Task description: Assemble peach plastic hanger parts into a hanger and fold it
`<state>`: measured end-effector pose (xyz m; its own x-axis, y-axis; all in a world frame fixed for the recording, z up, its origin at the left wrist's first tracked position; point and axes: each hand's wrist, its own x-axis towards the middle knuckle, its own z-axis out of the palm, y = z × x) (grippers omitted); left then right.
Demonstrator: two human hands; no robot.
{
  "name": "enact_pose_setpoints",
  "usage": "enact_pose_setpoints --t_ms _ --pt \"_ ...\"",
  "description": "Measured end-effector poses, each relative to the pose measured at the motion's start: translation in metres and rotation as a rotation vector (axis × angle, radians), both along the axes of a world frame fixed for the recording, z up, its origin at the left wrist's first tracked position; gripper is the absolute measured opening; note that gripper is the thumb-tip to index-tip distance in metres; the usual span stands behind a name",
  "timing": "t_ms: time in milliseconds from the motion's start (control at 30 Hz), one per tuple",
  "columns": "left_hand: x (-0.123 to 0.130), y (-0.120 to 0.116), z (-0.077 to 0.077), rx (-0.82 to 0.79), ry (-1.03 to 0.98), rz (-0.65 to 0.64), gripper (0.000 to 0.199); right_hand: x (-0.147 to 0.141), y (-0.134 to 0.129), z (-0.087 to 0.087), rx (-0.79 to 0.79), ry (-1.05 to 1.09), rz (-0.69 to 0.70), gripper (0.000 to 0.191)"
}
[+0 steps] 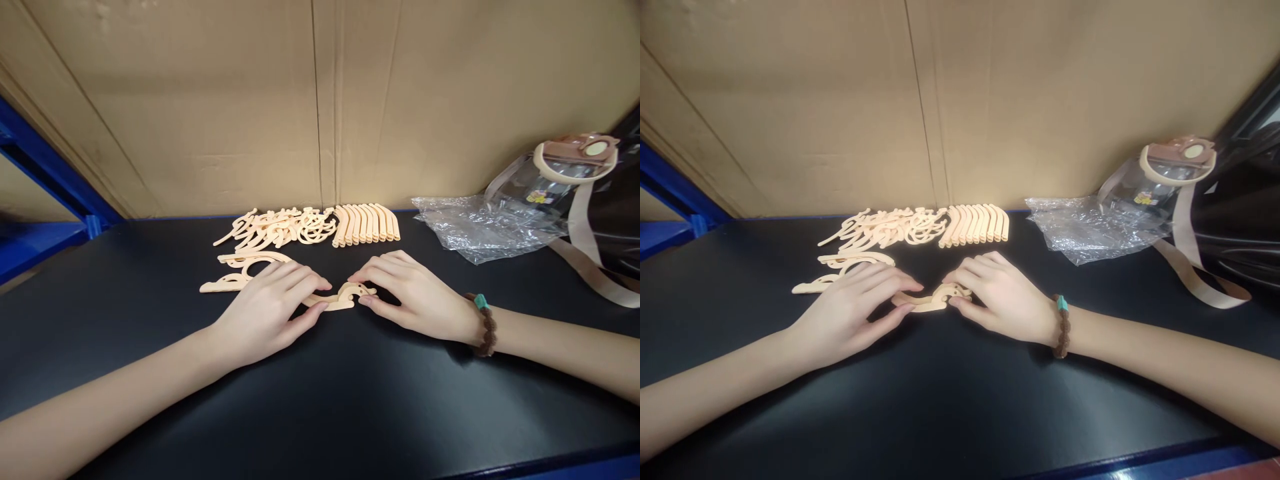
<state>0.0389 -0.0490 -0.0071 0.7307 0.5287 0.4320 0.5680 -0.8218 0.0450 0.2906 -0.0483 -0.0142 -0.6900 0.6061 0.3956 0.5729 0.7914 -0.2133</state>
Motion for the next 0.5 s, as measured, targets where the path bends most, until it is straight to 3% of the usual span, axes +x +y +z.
enact_pose_setpoints --t_ms 300,500 --pt "-0.021 0.030 0.002 0.181 0.032 0.190 0.022 -0.001 0.000 0.000 -0.065 0.035 -0.040 0.019" --pt "-0.024 0.054 0.002 0.210 0.150 0.217 0.028 -0.002 0.002 0.001 -0.082 0.043 -0.057 0.020"
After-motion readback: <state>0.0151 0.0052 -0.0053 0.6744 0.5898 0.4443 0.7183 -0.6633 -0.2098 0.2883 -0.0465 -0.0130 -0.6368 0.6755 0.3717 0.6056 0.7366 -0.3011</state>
